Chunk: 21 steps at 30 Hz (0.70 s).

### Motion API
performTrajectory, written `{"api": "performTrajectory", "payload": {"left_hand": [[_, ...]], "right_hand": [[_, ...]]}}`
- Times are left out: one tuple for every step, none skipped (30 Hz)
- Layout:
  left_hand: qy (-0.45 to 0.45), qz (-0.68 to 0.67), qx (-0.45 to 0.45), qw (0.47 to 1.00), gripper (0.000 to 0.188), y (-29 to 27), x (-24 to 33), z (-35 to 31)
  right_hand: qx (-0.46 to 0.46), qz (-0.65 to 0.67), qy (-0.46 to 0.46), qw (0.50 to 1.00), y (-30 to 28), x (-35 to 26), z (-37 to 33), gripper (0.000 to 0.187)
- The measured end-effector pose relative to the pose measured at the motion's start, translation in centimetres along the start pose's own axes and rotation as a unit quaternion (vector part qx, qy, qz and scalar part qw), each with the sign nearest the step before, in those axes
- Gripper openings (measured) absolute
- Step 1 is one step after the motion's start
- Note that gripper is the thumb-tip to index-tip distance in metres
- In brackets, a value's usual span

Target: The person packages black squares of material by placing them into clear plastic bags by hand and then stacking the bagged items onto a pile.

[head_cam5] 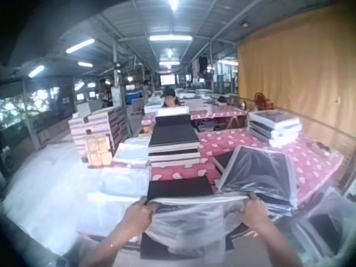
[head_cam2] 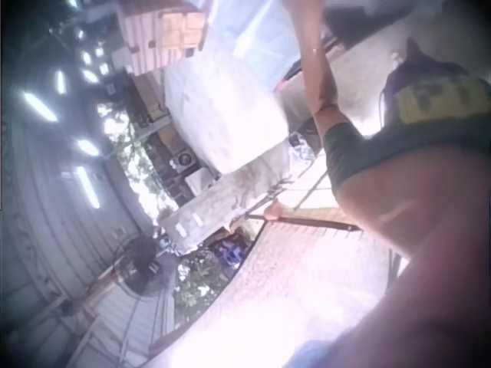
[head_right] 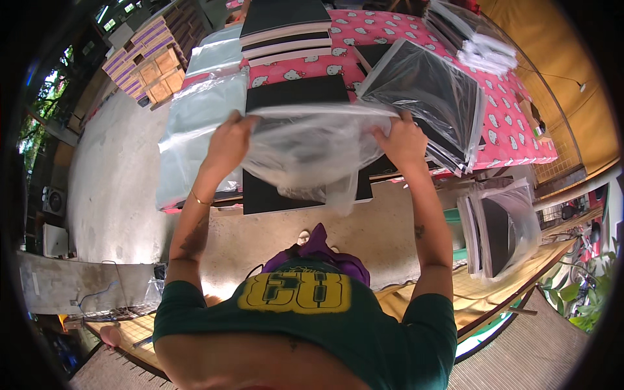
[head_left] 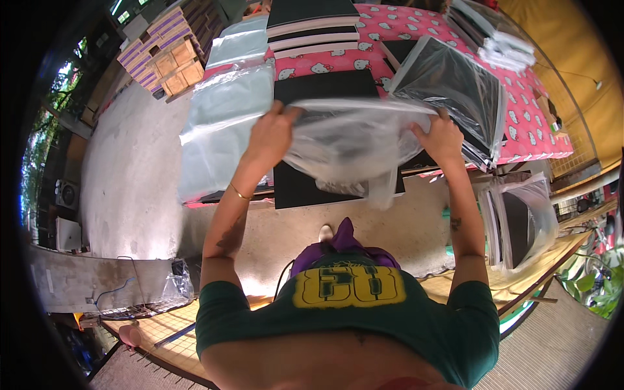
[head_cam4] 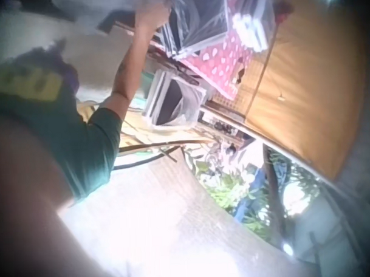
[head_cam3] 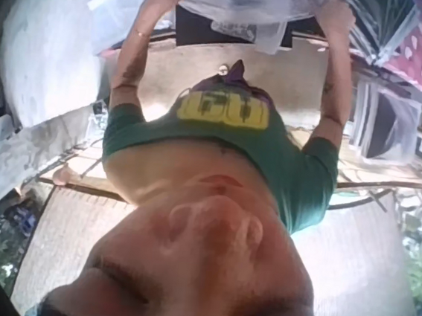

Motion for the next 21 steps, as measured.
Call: {"api": "performTrajectory", "payload": {"left_hand": [[-0.068,0.139,0.054,0.986,0.029,-0.4,-1.0,-0.1],[-0.072,0.103,0.12,0.985,0.029,-1.4,-1.5,-1.1],[-0.068,0.066,0.184,0.978,0.031,-3.1,-0.9,-2.2],[-0.072,0.027,0.249,0.965,0.032,-4.3,-0.9,-3.8],[-0.049,-0.04,0.2,0.978,0.036,-3.6,-1.6,-4.4],[-0.029,-0.107,0.15,0.982,0.04,-3.0,-2.5,-5.7],[-0.007,-0.172,0.096,0.98,0.045,-2.3,-3.6,-7.0],[0.017,-0.234,0.042,0.971,0.049,-2.0,-4.6,-8.1],[0.049,-0.296,-0.007,0.954,0.053,-1.9,-5.3,-8.5],[0.066,-0.456,-0.017,0.887,0.052,-2.4,-5.2,-8.9],[0.078,-0.603,-0.033,0.794,0.05,-2.8,-5.2,-9.4],[0.065,-0.804,0.002,0.591,0.043,-3.9,-5.3,-10.4],[-0.213,-0.753,0.191,0.593,0.022,-3.8,-3.5,-11.9],[-0.185,-0.721,0.115,0.658,0.018,-3.4,-2.6,-11.8],[-0.154,-0.68,0.035,0.716,0.015,-2.8,-2.3,-11.0],[-0.117,-0.629,-0.049,0.767,0.013,-2.0,-2.1,-9.9],[0.001,-0.687,0.041,0.726,0.018,-3.4,-2.4,-9.3],[-0.028,-0.716,0.077,0.693,0.022,-3.5,-2.8,-8.7],[-0.06,-0.742,0.116,0.658,0.026,-3.9,-2.8,-8.4],[-0.091,-0.764,0.155,0.619,0.03,-4.0,-3.0,-8.5],[-0.175,-0.703,0.024,0.689,0.045,-1.3,-2.9,-9.5]], "right_hand": [[0.051,0.002,-0.017,0.999,-1.1,-0.3,-0.4,0.058],[0.11,0.027,-0.032,0.993,-2.7,-0.2,-0.8,0.062],[0.17,0.049,-0.039,0.983,-4.5,0.6,-1.1,0.067],[0.229,0.071,-0.054,0.969,-5.8,1.0,-1.7,0.071],[0.208,0.085,-0.096,0.97,-5.6,0.7,-2.5,0.054],[-0.012,-0.076,-0.128,0.989,-1.9,0.7,-3.0,0.05],[-0.246,-0.021,-0.117,0.962,1.6,1.4,-4.3,0.056],[-0.372,-0.023,-0.176,0.911,4.8,2.1,-6.3,0.053],[-0.396,0.027,-0.229,0.889,7.9,3.9,-7.7,0.046],[-0.388,0.255,-0.218,0.858,9.3,5.1,-7.2,0.048],[-0.365,0.472,-0.195,0.778,10.3,6.2,-7.0,0.05],[-0.346,0.657,-0.071,0.666,9.3,5.9,-6.4,0.049],[-0.287,0.807,0.035,0.515,7.9,5.6,-6.0,0.05],[-0.289,0.841,-0.006,0.457,6.2,4.2,-5.7,0.052],[-0.294,0.869,-0.045,0.396,4.4,2.9,-5.5,0.055],[-0.426,0.878,-0.109,0.189,2.6,0.0,-6.0,0.053],[-0.52,0.672,-0.234,0.473,2.4,-1.4,-8.0,0.05],[-0.529,0.544,-0.263,0.595,2.0,-2.1,-8.6,0.047],[-0.538,0.392,-0.302,0.682,1.4,-2.8,-9.3,0.044],[-0.542,0.415,-0.283,0.674,2.4,-2.5,-9.3,0.041],[-0.513,0.591,-0.15,0.605,3.8,-0.7,-8.0,0.035]]}}
Point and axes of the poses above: each hand's wrist, its own z-axis towards the middle knuckle, its own y-axis out of the palm, x = y × z, the point moved 6 cm from there along z, towards the middle knuckle, and after that the axes turned 1 degree about -z, right-handed, at the moved point
